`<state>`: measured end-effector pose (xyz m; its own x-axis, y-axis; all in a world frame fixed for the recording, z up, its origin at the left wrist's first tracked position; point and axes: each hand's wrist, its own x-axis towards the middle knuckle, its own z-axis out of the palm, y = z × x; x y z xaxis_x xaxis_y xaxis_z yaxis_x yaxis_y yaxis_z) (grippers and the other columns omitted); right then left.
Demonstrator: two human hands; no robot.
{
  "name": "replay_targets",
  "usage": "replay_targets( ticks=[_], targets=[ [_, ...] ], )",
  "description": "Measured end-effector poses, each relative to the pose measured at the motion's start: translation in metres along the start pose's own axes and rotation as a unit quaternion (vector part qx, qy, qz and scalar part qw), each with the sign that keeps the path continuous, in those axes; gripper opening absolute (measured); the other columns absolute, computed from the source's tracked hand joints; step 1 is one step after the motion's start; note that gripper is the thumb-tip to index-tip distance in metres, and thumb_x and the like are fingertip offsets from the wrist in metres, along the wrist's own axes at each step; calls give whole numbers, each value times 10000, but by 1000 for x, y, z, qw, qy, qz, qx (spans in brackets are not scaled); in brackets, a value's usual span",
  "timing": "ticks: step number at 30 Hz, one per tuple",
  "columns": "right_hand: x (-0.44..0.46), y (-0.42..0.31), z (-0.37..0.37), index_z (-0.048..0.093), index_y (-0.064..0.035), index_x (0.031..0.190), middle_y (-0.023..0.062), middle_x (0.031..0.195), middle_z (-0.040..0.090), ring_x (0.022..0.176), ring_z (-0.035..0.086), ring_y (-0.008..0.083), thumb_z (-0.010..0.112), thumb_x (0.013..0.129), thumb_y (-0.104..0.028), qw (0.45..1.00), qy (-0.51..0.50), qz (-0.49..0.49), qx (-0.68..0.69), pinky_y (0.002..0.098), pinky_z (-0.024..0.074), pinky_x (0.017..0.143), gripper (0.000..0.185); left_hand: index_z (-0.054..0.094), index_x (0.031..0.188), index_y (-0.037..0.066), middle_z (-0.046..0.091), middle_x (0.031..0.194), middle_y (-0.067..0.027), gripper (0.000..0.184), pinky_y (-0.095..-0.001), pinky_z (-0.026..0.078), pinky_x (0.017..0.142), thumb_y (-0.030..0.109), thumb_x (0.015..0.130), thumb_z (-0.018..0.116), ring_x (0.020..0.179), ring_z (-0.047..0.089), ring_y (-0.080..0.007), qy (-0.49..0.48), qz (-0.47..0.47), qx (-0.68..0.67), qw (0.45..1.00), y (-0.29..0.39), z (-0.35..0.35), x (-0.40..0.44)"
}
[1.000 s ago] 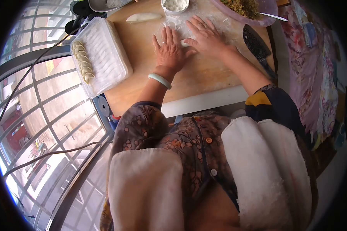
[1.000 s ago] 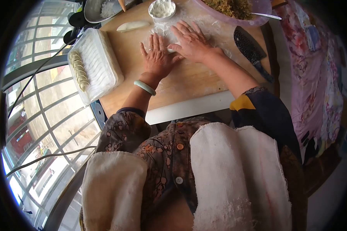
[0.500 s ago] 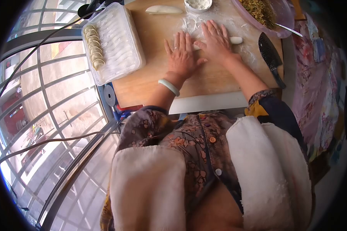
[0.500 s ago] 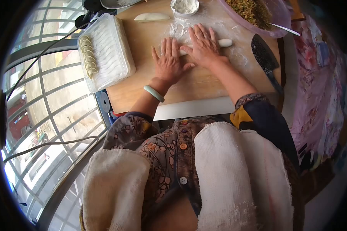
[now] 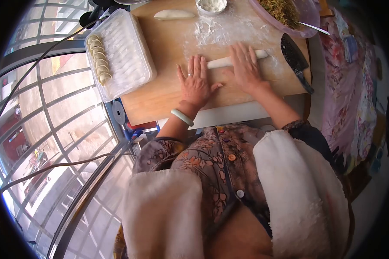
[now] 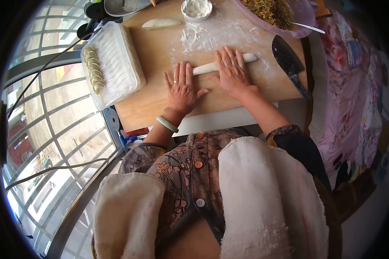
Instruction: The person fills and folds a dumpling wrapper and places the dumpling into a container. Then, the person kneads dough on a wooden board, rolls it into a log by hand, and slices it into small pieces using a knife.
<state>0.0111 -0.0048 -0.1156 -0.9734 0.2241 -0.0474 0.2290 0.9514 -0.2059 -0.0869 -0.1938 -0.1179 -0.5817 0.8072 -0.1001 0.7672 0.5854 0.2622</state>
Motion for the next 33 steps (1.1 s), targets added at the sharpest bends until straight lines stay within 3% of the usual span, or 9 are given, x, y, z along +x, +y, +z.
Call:
replay_targets(
  ticks=[6,10,12,14,17,22,26,29,33],
  targets=[
    [102,29,11,314,-8,1493,197,1560,292,1481,194,323,413,961,-633,997,33,73,-13,514,113,1192,827,255,1507,-56,257,1574,-252,1036,-629,76,1165,744,874,435,1491,193,-361,47,13,21,999,-18,-22,69],
    [47,1,-5,309,-26,1508,198,1561,296,1482,206,333,463,951,-470,998,-37,45,-29,519,105,1198,729,288,1489,-62,325,1534,-268,1000,-547,103,1190,736,895,394,1456,263,-389,74,101,-198,972,22,-4,82],
    [-8,-2,18,306,-26,1513,191,1565,294,1487,197,336,467,935,-383,1000,4,7,1,522,98,1208,699,314,1486,-43,359,1523,-246,994,-541,111,1190,750,890,373,1443,296,-377,32,116,-158,980,47,3,52],
    [-55,-3,-3,310,-24,1514,187,1559,307,1488,197,334,505,940,-360,999,-44,-7,22,521,104,1214,693,326,1490,-22,369,1526,-223,993,-542,105,1190,761,881,367,1446,301,-357,-4,121,-142,982,60,2,12],
    [-81,0,1,320,-21,1506,191,1542,335,1483,213,327,561,932,-351,999,-15,-7,44,517,123,1210,704,314,1504,-9,325,1559,-204,989,-574,82,1186,744,869,407,1477,245,-335,10,105,-95,990,65,20,-14],
    [1,55,6,337,-38,1496,194,1527,355,1472,248,311,571,938,-405,997,23,-64,-22,521,136,1204,707,341,1487,-28,268,1581,-232,995,-615,58,1174,751,872,405,1491,194,-376,51,59,-4,997,51,16,65],
    [42,65,-5,384,-99,1487,180,1535,358,1467,258,307,570,948,-419,1000,13,-10,-20,506,154,1197,654,320,1497,-24,258,1590,-217,1012,-596,82,1184,775,876,348,1497,189,-353,94,76,-5,993,30,13,118],
    [19,61,2,419,-114,1459,178,1524,368,1452,273,338,557,956,-408,1000,19,-18,1,548,174,1173,599,307,1512,14,270,1588,-199,951,-593,100,1184,733,895,384,1494,196,-353,32,109,9,993,40,6,91],
    [-76,38,-15,370,-119,1496,159,1527,352,1472,234,320,636,907,-381,998,-4,-42,35,586,131,1181,698,315,1516,45,311,1567,-190,942,-623,103,1167,670,849,541,1480,233,-358,2,91,-27,995,67,7,-4]
  ],
)
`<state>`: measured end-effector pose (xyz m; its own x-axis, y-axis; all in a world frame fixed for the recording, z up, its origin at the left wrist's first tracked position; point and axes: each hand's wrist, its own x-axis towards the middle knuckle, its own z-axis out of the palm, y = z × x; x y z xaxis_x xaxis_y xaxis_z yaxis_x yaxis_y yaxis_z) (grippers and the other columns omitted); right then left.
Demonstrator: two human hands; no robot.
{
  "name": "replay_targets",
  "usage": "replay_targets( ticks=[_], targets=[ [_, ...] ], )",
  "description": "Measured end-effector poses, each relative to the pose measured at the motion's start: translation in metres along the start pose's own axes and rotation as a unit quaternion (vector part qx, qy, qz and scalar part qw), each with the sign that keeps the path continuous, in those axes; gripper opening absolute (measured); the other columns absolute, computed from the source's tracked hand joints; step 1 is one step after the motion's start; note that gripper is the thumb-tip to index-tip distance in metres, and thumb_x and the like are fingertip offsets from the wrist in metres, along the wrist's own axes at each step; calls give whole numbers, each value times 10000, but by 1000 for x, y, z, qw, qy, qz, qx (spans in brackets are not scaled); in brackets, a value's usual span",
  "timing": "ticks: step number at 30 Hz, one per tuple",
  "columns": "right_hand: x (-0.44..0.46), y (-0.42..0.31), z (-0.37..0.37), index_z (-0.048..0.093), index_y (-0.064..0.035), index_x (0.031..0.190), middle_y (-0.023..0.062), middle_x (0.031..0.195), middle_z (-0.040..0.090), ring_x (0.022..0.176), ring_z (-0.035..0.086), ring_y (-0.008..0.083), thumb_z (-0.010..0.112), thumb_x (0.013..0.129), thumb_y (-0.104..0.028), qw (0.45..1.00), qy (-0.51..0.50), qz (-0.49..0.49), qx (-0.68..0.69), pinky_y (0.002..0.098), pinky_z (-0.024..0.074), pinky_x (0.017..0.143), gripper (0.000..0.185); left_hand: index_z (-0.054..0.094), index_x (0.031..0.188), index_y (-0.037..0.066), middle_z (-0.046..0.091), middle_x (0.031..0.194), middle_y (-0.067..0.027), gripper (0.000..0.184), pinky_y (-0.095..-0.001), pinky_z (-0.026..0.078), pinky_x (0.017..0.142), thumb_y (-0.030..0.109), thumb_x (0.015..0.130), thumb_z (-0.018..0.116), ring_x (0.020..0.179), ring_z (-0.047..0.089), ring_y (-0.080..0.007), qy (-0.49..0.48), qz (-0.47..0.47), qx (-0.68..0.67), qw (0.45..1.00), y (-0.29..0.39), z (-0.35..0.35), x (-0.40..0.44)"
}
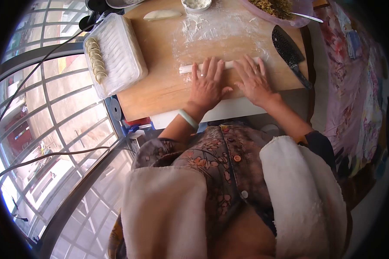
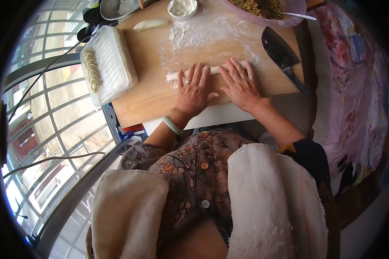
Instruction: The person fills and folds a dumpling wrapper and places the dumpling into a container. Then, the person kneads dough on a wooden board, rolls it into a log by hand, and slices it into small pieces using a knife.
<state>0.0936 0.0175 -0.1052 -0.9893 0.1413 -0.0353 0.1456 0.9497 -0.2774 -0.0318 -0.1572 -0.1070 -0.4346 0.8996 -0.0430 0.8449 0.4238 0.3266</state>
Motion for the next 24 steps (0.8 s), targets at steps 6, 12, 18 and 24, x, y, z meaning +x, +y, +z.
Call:
replay_targets(
  ticks=[6,12,18,24],
  targets=[
    [44,17,13,370,-78,1490,195,1536,341,1481,212,321,574,921,-490,998,23,56,-36,586,99,1186,732,328,1503,7,306,1567,-220,984,-642,71,1161,716,845,514,1484,215,-375,43,-65,39,996,-13,9,44],
    [122,22,-5,402,-54,1463,196,1506,397,1464,269,299,498,957,-519,998,58,-10,20,500,108,1206,694,255,1532,23,221,1601,-219,899,-620,111,1174,601,897,522,1497,167,-391,22,-67,40,997,-38,-3,83],
    [60,-51,17,421,-10,1435,189,1454,450,1415,349,329,553,935,-471,987,79,-27,140,513,189,1187,692,256,1540,48,286,1571,-201,795,-583,106,1182,435,908,543,1482,208,-375,3,-40,32,999,-8,7,9],
    [50,-38,29,407,-12,1448,199,1492,414,1452,292,338,526,935,-537,993,68,-40,83,527,145,1200,743,237,1541,20,268,1594,-175,881,-568,49,1191,518,891,561,1507,174,-327,-18,-41,15,999,-19,6,-4]
  ],
)
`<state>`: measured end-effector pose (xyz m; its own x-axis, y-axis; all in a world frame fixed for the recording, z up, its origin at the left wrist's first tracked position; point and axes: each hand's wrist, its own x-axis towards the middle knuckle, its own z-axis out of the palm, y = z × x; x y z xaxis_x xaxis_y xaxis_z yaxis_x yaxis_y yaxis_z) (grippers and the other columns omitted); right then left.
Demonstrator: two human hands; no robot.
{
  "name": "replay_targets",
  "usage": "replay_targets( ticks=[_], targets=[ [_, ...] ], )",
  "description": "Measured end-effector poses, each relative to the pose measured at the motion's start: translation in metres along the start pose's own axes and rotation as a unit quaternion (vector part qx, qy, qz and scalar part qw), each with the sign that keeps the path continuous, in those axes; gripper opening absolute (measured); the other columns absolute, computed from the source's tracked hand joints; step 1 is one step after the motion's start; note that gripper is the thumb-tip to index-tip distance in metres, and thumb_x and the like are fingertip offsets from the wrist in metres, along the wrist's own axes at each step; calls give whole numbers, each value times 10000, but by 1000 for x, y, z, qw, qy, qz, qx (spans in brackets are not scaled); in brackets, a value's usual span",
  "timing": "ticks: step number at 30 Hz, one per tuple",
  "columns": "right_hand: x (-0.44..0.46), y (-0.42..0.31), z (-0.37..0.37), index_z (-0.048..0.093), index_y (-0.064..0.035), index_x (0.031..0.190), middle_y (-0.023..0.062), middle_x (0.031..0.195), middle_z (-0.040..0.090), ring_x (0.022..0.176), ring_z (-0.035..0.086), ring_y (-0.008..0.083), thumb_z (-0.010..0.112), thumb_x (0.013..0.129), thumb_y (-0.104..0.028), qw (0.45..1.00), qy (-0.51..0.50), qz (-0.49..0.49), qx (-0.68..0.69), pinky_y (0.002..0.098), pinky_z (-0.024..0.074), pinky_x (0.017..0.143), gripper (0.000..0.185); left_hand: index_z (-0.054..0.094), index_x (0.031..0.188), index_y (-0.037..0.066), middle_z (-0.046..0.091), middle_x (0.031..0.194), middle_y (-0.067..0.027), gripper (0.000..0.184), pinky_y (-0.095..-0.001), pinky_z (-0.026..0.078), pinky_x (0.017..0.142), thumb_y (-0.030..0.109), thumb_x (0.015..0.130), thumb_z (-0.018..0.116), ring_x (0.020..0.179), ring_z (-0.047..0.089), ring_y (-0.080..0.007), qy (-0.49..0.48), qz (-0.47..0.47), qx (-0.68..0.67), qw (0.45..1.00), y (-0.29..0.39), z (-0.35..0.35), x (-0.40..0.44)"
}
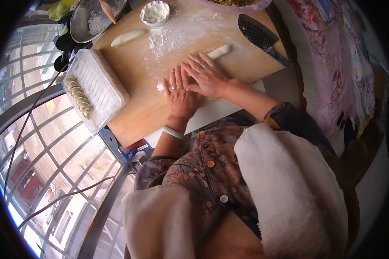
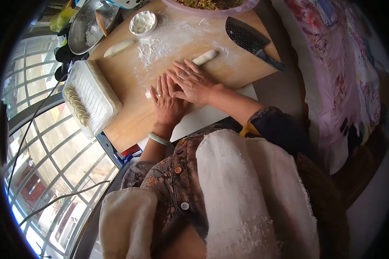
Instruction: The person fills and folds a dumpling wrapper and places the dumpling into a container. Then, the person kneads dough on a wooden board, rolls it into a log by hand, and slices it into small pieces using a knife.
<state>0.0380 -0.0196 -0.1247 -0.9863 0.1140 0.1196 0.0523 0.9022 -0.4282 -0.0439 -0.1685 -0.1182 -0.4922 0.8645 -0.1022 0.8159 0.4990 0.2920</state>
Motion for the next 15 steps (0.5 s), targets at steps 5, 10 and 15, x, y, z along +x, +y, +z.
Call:
replay_targets(
  ticks=[5,10,15],
  targets=[
    [74,31,12,374,-45,1479,196,1530,369,1473,243,323,481,950,-571,995,-2,50,-82,526,109,1207,754,240,1536,-11,208,1609,-222,978,-600,44,1180,674,888,500,1516,129,-343,4,-25,116,993,-41,-17,63],
    [15,11,-2,360,-35,1485,185,1518,378,1473,241,321,604,906,-472,998,-16,36,-50,519,133,1207,766,253,1510,-51,245,1590,-232,1044,-620,36,1172,701,845,541,1503,169,-360,-8,14,73,997,-21,-19,14],
    [-38,-7,-14,369,-8,1470,199,1490,399,1466,252,321,639,886,-448,998,-21,42,-47,535,128,1204,779,221,1527,-37,192,1611,-222,1045,-636,-22,1161,703,853,522,1520,105,-344,-40,-6,40,998,-2,-10,-32]
  ],
)
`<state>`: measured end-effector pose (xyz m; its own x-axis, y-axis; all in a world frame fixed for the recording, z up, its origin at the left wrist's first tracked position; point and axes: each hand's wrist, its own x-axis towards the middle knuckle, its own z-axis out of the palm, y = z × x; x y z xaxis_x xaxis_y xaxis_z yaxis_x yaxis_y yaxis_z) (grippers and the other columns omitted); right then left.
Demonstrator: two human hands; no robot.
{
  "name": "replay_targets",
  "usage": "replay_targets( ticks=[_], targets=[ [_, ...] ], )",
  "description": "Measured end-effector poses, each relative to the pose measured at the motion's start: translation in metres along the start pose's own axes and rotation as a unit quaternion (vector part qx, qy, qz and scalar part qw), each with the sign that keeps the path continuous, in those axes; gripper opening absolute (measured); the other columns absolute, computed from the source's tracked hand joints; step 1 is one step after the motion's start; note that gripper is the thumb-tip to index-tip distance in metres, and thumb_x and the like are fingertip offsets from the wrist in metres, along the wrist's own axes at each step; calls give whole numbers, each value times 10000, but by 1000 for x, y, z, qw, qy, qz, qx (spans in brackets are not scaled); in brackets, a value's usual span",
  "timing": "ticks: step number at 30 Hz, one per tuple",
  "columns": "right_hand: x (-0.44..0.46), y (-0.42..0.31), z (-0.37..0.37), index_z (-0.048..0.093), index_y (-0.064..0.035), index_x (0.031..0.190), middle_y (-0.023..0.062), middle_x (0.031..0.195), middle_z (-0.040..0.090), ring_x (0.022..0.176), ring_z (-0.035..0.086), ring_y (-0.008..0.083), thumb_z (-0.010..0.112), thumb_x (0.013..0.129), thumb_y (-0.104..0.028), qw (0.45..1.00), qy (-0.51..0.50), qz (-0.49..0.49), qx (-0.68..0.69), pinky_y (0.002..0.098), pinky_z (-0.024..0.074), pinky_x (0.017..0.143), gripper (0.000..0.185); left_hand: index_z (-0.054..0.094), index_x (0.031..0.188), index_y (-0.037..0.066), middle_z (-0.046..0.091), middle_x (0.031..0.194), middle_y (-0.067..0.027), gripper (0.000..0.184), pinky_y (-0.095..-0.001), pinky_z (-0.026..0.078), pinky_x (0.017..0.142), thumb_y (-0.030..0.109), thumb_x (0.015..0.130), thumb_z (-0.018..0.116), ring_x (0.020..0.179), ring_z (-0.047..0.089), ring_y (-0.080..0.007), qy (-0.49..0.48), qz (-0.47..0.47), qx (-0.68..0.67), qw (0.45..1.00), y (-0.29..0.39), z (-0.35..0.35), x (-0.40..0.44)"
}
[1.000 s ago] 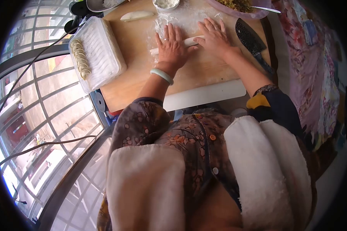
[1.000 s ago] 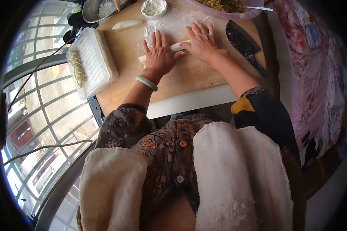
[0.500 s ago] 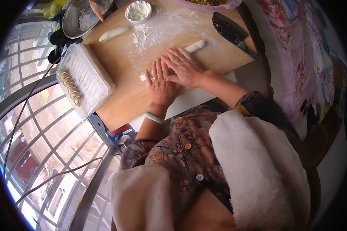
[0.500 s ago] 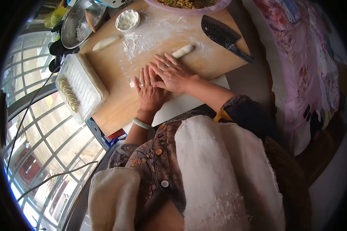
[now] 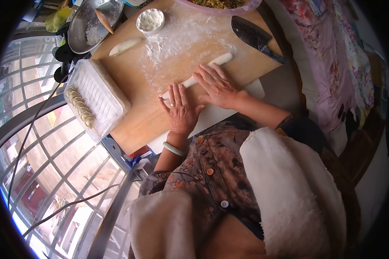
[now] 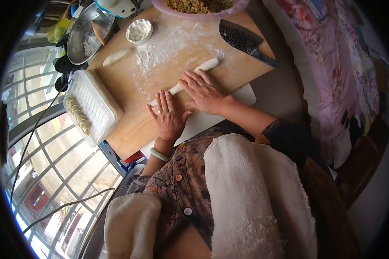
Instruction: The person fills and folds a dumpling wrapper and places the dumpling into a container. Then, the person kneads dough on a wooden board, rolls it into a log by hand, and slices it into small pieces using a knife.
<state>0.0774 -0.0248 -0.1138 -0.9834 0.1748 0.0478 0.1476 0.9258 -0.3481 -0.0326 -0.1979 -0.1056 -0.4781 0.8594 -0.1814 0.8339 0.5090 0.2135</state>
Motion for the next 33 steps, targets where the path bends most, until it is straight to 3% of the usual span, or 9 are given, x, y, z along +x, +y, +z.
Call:
replay_targets(
  ticks=[3,6,8,13,16,19,28,29,33],
  targets=[
    [61,19,22,355,-1,1478,193,1526,361,1476,233,312,599,906,-481,998,39,14,-42,535,94,1208,786,213,1530,-38,190,1612,-224,1029,-643,3,1159,703,873,491,1519,110,-341,39,-23,22,999,-19,-7,36],
    [130,33,20,293,-26,1516,185,1580,271,1502,149,302,417,976,-576,993,-16,95,-62,544,59,1206,781,214,1530,-40,196,1610,-224,1016,-615,48,1173,705,888,469,1514,122,-354,44,-46,63,996,-42,-16,83],
    [146,30,13,275,-51,1532,171,1597,245,1510,131,293,392,983,-545,990,-37,129,-44,543,47,1208,748,201,1535,-33,200,1609,-221,1013,-585,73,1183,710,895,452,1509,131,-366,90,13,18,996,-39,-27,106],
    [131,44,36,358,-34,1487,176,1547,341,1493,192,305,419,964,-424,992,19,103,-75,512,83,1215,655,152,1553,-7,210,1609,-204,1004,-547,102,1193,721,909,404,1490,167,-399,109,75,-191,973,-8,-19,124],
    [77,50,21,380,-10,1464,176,1516,386,1481,229,307,473,946,-345,989,17,38,-142,486,98,1220,623,203,1546,6,247,1596,-201,988,-559,100,1189,715,896,429,1476,217,-387,56,89,-123,987,8,-6,91],
    [11,37,-16,362,-25,1478,185,1538,335,1484,210,311,652,886,-402,999,-20,46,0,524,115,1205,759,285,1521,7,271,1586,-203,929,-586,74,1184,660,894,493,1483,215,-365,44,99,-74,991,21,-1,53],
    [85,103,-13,304,-30,1507,199,1553,309,1491,187,308,545,932,-521,996,19,49,-74,542,96,1205,794,276,1519,-16,239,1600,-215,977,-619,49,1174,698,880,470,1514,138,-344,102,14,14,995,1,-7,128],
    [88,106,-13,303,-27,1507,202,1553,309,1492,182,309,530,937,-531,996,13,40,-75,542,93,1205,794,304,1499,-36,247,1589,-234,960,-620,58,1177,650,868,535,1495,183,-371,114,31,1,993,-4,-5,133],
    [27,91,-20,292,-31,1511,203,1546,313,1497,159,312,559,926,-522,999,2,10,-49,586,87,1189,810,277,1510,-36,295,1572,-220,1013,-610,105,1172,708,858,495,1486,224,-356,69,32,-17,997,18,-8,83]
  ],
)
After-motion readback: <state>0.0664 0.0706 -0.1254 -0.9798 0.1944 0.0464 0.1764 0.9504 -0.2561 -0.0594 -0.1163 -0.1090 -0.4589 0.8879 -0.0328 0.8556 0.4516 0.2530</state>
